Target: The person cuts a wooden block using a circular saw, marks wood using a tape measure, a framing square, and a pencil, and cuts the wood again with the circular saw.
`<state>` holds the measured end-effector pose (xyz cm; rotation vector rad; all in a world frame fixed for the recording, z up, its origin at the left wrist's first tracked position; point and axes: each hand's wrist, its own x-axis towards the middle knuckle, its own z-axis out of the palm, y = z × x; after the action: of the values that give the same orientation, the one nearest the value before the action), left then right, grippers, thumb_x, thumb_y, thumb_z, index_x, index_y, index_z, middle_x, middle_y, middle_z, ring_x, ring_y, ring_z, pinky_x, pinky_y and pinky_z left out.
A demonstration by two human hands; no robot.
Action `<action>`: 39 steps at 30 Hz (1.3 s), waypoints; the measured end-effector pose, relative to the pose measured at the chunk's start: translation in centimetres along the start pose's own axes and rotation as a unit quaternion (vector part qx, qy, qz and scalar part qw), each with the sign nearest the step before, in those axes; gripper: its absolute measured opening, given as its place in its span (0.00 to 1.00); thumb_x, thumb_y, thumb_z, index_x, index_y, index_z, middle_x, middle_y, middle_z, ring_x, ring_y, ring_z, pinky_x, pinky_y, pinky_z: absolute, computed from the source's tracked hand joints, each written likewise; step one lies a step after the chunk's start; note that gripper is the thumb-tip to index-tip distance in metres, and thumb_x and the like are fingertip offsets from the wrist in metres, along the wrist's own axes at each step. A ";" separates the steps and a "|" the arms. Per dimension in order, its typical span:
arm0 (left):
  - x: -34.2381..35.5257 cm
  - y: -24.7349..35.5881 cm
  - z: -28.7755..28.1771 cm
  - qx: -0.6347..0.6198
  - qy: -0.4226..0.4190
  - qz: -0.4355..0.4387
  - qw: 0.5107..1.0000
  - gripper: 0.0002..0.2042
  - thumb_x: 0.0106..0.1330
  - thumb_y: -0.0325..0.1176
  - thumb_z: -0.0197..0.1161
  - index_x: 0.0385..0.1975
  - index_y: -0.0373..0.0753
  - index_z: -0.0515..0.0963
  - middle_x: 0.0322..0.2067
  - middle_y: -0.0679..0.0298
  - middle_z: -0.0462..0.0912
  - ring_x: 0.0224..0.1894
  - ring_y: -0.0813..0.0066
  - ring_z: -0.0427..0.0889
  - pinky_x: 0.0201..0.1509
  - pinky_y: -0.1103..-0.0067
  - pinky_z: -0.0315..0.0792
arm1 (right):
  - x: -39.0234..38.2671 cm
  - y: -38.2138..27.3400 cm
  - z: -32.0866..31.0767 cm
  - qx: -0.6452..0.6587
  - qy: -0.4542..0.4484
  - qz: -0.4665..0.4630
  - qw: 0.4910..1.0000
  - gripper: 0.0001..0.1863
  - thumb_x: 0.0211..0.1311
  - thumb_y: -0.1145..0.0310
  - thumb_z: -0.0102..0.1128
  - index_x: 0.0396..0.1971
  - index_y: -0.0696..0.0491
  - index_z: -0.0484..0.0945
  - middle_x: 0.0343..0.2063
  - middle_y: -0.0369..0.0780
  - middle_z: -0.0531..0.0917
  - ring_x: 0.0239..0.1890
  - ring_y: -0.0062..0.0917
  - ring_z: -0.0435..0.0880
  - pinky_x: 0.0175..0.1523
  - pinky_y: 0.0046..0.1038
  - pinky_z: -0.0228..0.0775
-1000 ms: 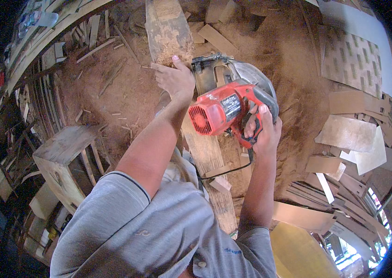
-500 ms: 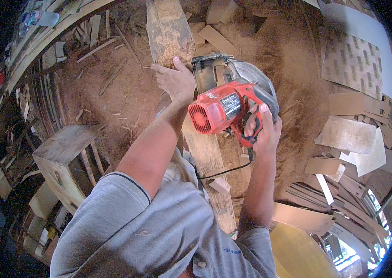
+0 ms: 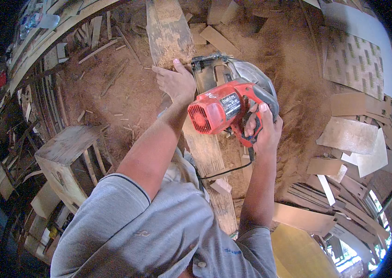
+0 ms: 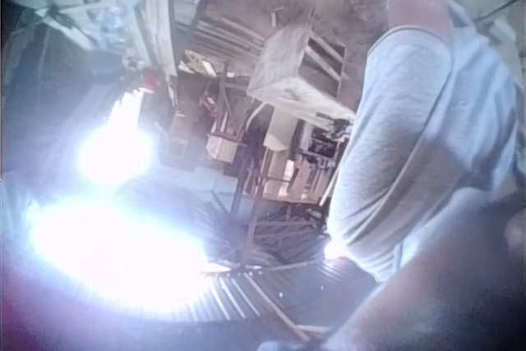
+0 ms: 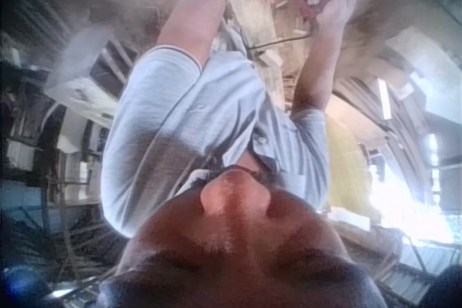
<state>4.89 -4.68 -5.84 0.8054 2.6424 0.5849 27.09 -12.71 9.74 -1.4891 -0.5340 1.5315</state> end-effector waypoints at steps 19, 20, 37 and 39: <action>-0.6 -0.3 -0.4 -0.026 -0.019 -0.010 0.999 0.44 0.79 0.52 0.55 0.77 0.18 0.49 0.71 0.31 0.64 0.72 0.34 0.67 0.78 0.50 0.58 | -0.1 -0.7 0.5 -0.011 0.001 -0.005 1.000 0.18 0.79 0.54 0.60 0.39 0.56 0.79 0.17 0.34 0.74 0.14 0.19 0.71 0.21 0.26 0.66; -0.7 -0.2 -0.4 -0.024 -0.017 -0.011 1.000 0.44 0.79 0.52 0.56 0.76 0.18 0.49 0.71 0.31 0.64 0.72 0.34 0.67 0.78 0.50 0.58 | -0.1 -0.7 0.5 -0.013 0.001 -0.007 1.000 0.18 0.78 0.54 0.61 0.39 0.56 0.79 0.17 0.34 0.74 0.14 0.19 0.71 0.21 0.26 0.66; -1.4 -0.3 -0.8 -0.015 -0.026 -0.017 0.999 0.44 0.79 0.52 0.55 0.77 0.19 0.48 0.70 0.32 0.66 0.70 0.35 0.69 0.78 0.51 0.59 | 0.0 -0.9 0.6 -0.017 0.006 -0.019 1.000 0.18 0.79 0.53 0.59 0.39 0.56 0.80 0.17 0.34 0.73 0.14 0.19 0.71 0.21 0.26 0.66; -1.5 -0.6 -0.6 -0.013 -0.024 -0.011 1.000 0.44 0.79 0.52 0.55 0.77 0.19 0.47 0.69 0.32 0.66 0.70 0.35 0.69 0.77 0.51 0.59 | 0.0 -0.9 0.7 -0.017 0.003 -0.020 1.000 0.18 0.79 0.54 0.59 0.39 0.56 0.80 0.17 0.34 0.73 0.14 0.19 0.71 0.21 0.26 0.66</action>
<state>5.55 -6.15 -5.27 0.7721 2.5917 0.5857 26.75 -12.09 10.61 -1.5008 -0.5852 1.4932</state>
